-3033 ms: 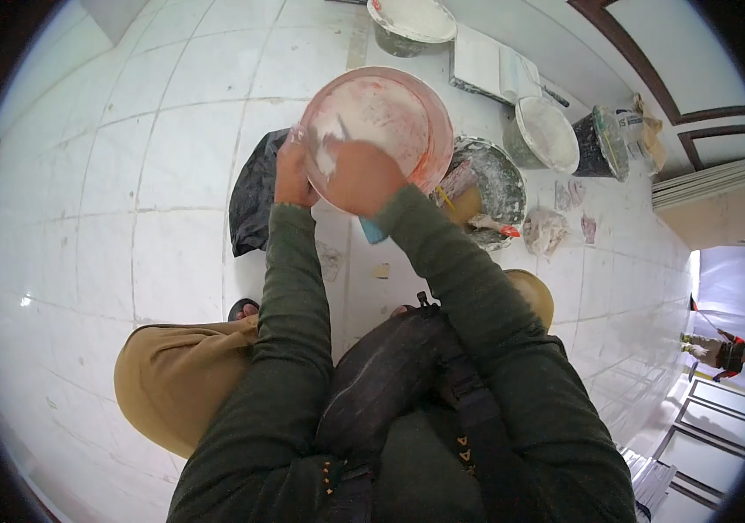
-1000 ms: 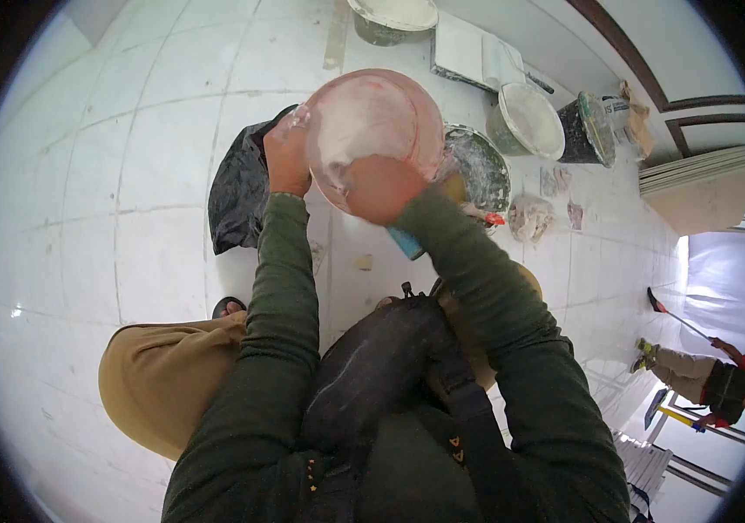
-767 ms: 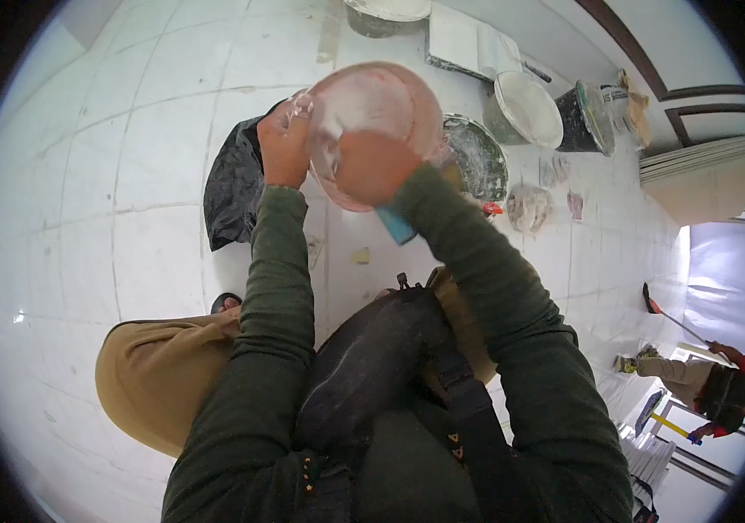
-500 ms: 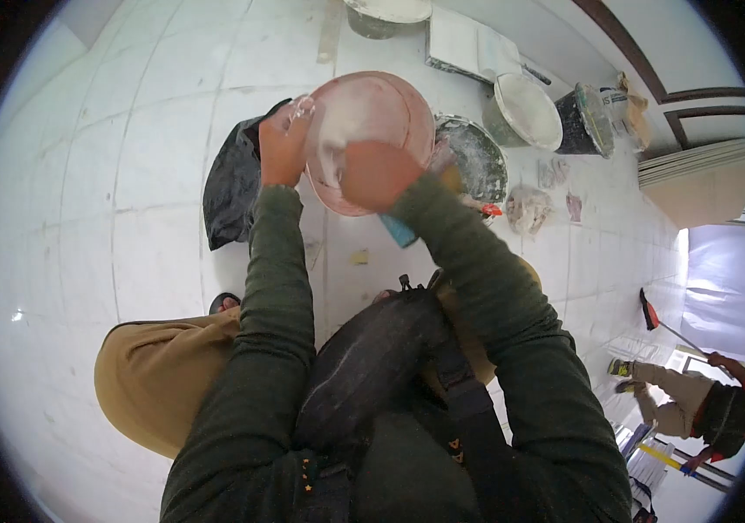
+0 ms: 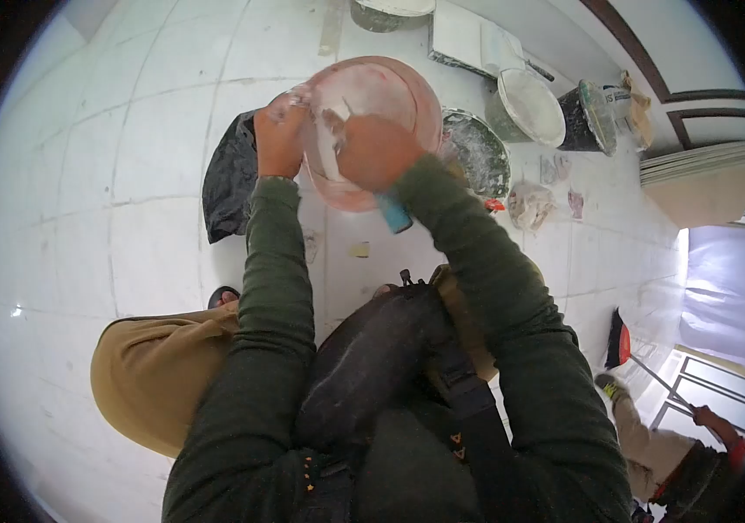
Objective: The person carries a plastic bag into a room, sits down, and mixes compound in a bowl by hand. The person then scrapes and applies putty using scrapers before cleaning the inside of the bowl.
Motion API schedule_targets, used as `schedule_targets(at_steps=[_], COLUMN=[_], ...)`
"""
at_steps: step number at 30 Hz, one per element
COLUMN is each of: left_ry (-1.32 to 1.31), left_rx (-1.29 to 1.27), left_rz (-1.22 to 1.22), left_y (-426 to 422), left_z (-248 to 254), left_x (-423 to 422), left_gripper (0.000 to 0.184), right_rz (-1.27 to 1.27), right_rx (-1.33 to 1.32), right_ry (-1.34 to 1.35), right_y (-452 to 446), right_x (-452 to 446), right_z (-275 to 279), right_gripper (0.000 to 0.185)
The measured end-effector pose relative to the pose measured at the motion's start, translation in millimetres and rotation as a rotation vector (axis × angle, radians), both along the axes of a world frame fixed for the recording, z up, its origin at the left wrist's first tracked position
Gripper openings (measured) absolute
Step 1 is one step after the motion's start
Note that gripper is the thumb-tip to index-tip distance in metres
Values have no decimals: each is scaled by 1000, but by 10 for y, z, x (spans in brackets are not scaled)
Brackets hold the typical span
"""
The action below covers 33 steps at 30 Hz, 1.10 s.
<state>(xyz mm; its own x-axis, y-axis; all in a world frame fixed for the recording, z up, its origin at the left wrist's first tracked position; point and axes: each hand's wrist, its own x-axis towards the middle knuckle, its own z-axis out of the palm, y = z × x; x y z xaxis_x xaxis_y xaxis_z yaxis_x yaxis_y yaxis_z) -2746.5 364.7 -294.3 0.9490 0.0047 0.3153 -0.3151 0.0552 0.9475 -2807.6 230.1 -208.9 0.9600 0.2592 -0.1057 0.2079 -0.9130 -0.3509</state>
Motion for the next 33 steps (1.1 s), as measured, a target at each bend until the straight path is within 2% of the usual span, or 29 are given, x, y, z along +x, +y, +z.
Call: schedule_targets(at_steps=[1, 3, 4, 6, 7, 8, 10, 13, 14, 17, 20, 22, 25, 26, 29, 32, 33], left_ry=[-112, 115, 233, 212, 207, 203, 176, 217, 124, 272, 26, 129, 159, 151, 136, 335, 349], left_rx=[57, -88, -163, -54, -1, -52, -146, -190, 199, -251, 48, 13, 99, 150, 51, -193, -186], left_rz=[29, 39, 41, 8, -4, -35, -101, -81, -56, -14, -79, -88, 14, 59, 72, -89, -127], left_y=[-5, 6, 7, 73, 94, 71, -35, -52, 78, -131, -36, -57, -19, -11, 16, 169, 200], left_z=[-41, -84, -84, -29, 0, 9, 54, 93, -141, 16, 39, 55, 2, -17, -3, 82, 33], left_x=[24, 4, -4, 4, -7, -26, -10, -18, 56, -81, -2, -19, -24, -10, 41, 61, 77], left_gripper=[32, 31, 31, 30, 30, 30, 30, 30, 32, 33, 32, 32, 32, 33, 34, 33, 33], right_rz=[31, 92, 18, 81, 119, 104, 66, 51, 57, 48, 9, -26, 134, 78, 4, 59, 64], right_rx=[-50, -160, -117, -78, -59, -20, 65, 24, -12, -83, -33, 30, -246, -201, -104, 8, 86], right_ry=[74, 214, 213, 79, 19, 8, -32, 141, 158, 182, 148, 121, 318, 308, 257, 129, 84], right_y=[34, 115, 131, -18, -58, -88, -15, 191, 219, 178, 56, 25, 95, 80, -29, -172, -121], right_x=[-66, -303, -372, -244, -165, -82, 111, -103, -165, -251, -95, 53, -190, -212, -238, -68, 16], right_z=[-99, -288, -243, -325, -305, -273, 130, 230, 142, -126, -62, 147, -230, -318, -530, -511, -275], right_gripper=[35, 35, 32, 32, 31, 30, 27, 23, 22, 21, 22, 22, 20, 21, 24, 29, 30])
